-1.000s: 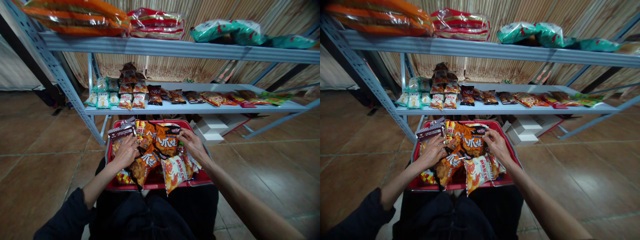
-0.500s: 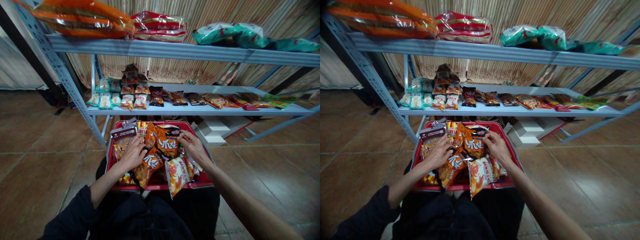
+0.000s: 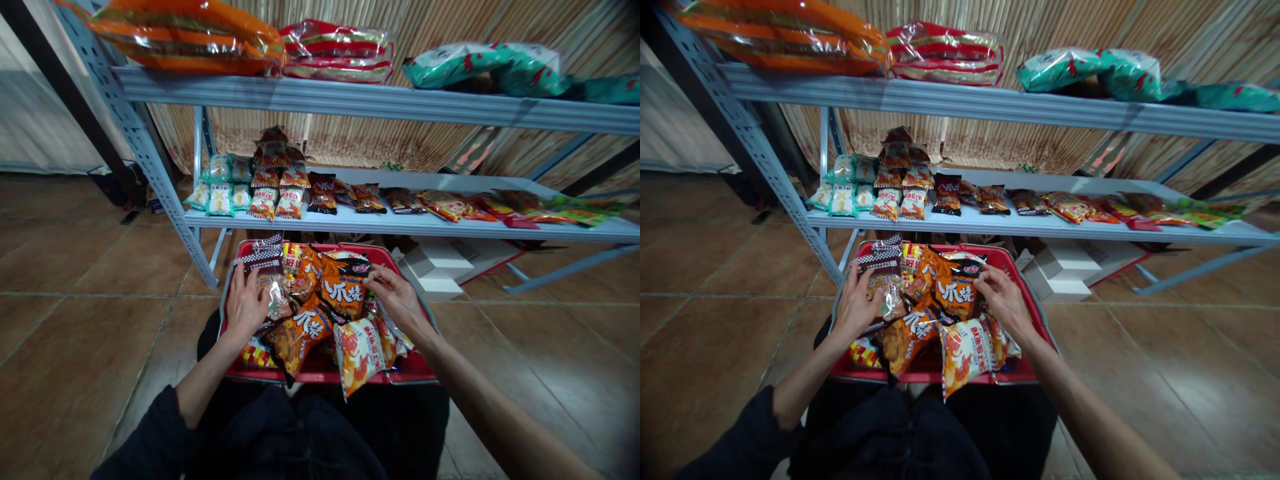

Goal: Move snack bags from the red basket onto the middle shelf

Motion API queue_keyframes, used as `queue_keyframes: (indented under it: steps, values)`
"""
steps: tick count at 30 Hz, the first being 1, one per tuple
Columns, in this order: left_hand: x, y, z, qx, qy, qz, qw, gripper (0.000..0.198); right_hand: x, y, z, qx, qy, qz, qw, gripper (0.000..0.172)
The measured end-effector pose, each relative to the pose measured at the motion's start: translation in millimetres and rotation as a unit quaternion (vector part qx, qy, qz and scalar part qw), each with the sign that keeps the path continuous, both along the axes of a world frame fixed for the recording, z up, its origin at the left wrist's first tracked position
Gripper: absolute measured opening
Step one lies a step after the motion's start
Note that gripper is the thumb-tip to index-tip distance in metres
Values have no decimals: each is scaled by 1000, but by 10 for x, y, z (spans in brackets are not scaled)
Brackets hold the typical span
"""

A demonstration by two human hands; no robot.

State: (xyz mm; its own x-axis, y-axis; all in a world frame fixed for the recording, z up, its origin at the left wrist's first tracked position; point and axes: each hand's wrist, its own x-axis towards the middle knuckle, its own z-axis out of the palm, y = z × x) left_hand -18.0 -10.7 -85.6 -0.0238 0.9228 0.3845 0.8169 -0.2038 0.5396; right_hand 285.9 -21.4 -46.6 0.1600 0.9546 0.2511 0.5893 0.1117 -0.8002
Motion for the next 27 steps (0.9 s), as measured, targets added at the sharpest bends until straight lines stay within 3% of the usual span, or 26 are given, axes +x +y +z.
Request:
queue_keyframes:
  steps: [8,14,27]
  values:
    - [255,37,61,18,2,-151,988,27,-35,-9,42,-22,41,-5,999,18]
    - [351,-7,67,6,10,-154,988,29,-33,11,3,-14,42,-14,999,19]
    - [229,-201,88,-59,56,-129,988,40,-38,16,-1,-17,52,-6,998,18]
